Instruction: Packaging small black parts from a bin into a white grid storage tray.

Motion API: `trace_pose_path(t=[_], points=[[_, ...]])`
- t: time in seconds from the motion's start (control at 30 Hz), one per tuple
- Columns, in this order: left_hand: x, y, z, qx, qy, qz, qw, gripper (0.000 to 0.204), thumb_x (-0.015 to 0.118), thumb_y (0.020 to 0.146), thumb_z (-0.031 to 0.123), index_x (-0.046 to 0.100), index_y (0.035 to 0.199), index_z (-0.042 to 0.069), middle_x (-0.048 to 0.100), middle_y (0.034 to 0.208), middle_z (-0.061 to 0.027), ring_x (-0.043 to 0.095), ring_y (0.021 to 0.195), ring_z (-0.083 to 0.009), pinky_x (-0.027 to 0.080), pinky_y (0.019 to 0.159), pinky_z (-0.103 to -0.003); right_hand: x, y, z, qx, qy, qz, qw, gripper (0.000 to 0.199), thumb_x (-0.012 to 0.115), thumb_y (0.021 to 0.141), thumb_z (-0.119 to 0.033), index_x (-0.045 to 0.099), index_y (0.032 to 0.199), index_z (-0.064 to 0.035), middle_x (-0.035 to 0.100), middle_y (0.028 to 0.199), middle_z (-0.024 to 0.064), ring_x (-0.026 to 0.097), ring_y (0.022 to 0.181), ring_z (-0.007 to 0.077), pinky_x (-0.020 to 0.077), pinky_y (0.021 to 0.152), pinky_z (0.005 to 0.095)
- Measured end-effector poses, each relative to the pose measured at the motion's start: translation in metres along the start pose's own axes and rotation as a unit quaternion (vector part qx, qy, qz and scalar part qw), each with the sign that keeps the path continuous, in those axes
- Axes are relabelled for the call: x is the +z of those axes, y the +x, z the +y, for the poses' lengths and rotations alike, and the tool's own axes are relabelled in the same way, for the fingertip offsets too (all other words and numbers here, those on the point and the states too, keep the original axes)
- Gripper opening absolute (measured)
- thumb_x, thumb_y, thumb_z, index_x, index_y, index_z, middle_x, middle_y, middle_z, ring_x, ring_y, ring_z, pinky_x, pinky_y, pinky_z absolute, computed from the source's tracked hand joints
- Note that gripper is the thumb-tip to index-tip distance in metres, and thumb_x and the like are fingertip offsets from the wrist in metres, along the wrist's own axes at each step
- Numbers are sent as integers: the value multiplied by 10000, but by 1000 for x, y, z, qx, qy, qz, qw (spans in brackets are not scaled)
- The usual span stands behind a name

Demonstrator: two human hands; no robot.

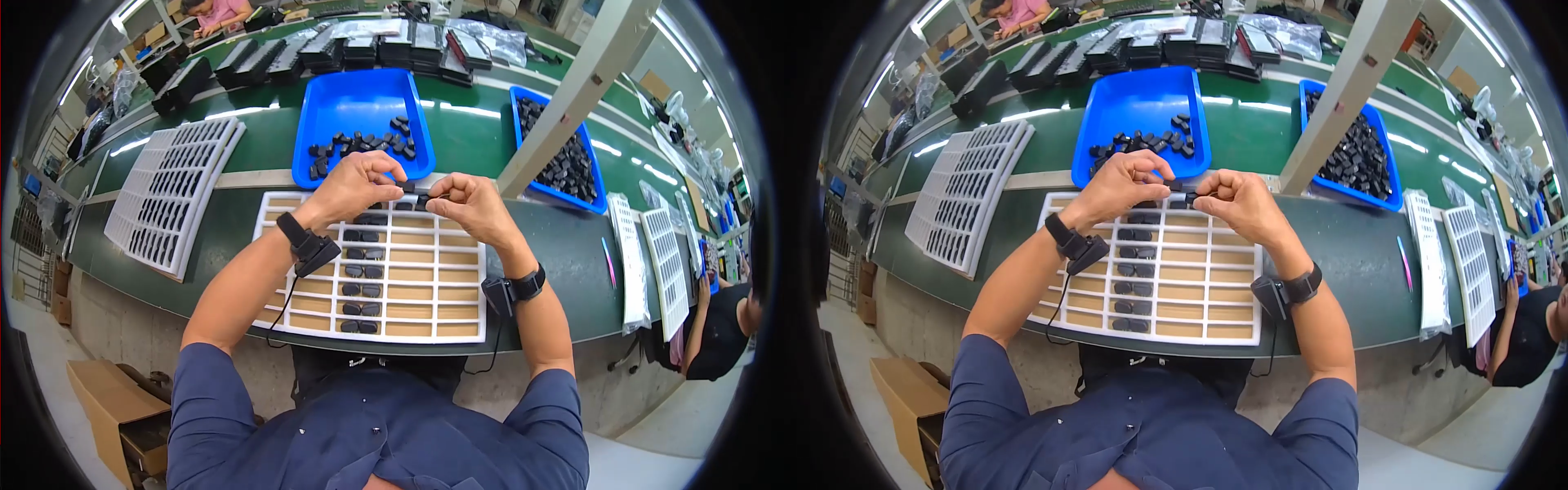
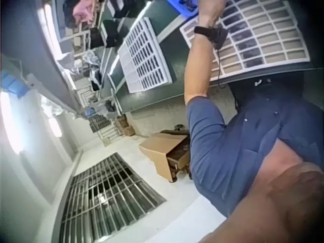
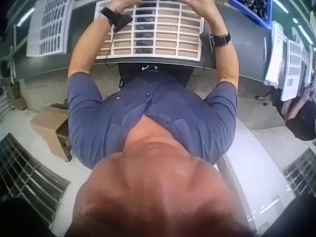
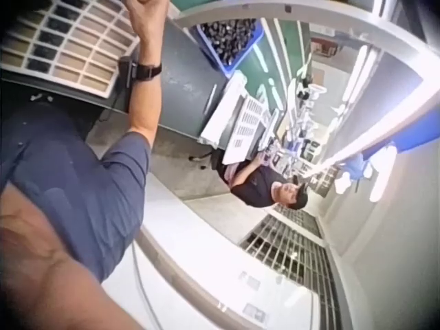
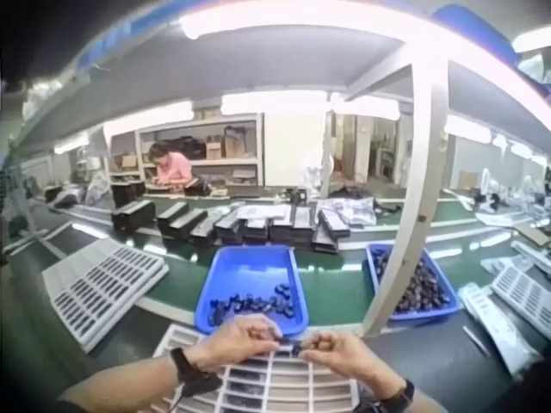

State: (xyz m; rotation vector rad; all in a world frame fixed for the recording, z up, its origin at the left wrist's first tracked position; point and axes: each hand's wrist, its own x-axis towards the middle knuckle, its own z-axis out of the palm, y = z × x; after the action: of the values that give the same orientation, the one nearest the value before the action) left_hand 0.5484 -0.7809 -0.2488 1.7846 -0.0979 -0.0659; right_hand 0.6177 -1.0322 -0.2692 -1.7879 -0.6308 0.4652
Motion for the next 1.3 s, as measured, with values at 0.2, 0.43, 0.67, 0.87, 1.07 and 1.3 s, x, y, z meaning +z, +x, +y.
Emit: trace_pose_path(t=[0.2, 0.43, 0.67, 0.87, 1.07, 1.3], points=[[28, -17, -17, 193, 296, -34, 935, 64, 746, 863, 4, 696, 830, -21, 693, 1045, -86, 705, 852, -215, 556, 735, -325, 17, -28, 15, -103, -136, 66, 983, 127, 813, 902, -103, 746, 938, -2, 743, 799, 61, 689, 718, 141, 553, 673, 309], [41, -24, -30, 248, 386, -72, 886, 27, 702, 832, -19, 685, 810, -18, 678, 1022, -111, 675, 930, -316, 558, 794, -405, 16, -34, 24, -158, -210, 30, 964, 113, 813, 872, -129, 751, 912, -43, 748, 915, 128, 716, 785, 300, 581, 728, 373], [41, -15, -32, 206, 396, -52, 894, 42, 718, 833, -9, 695, 800, -19, 679, 1027, -98, 649, 972, -309, 541, 833, -403, 19, -27, 32, -185, -215, 23, 959, 122, 806, 878, -130, 752, 914, -26, 741, 895, 124, 708, 888, 294, 575, 789, 391], [40, -20, -32, 211, 376, -52, 901, 63, 710, 861, -5, 701, 799, -5, 695, 1025, -101, 647, 962, -308, 542, 846, -412, 21, -29, 37, -207, -244, 23, 947, 129, 798, 884, -133, 777, 955, -27, 735, 878, 115, 691, 929, 288, 572, 811, 398], [34, -18, -35, 221, 380, -61, 896, 54, 699, 891, 16, 718, 841, 10, 722, 1008, -110, 652, 962, -334, 551, 870, -435, 22, -26, 36, -215, -243, 28, 945, 141, 782, 900, -137, 795, 991, -30, 734, 891, 109, 676, 930, 286, 568, 835, 402], [41, -23, -34, 206, 398, -38, 893, 56, 683, 886, 16, 717, 842, 16, 717, 1000, -116, 659, 975, -342, 557, 878, -445, 24, -26, 35, -212, -245, 25, 946, 155, 760, 918, -137, 798, 1024, -29, 734, 914, 119, 671, 930, 297, 561, 849, 407]])
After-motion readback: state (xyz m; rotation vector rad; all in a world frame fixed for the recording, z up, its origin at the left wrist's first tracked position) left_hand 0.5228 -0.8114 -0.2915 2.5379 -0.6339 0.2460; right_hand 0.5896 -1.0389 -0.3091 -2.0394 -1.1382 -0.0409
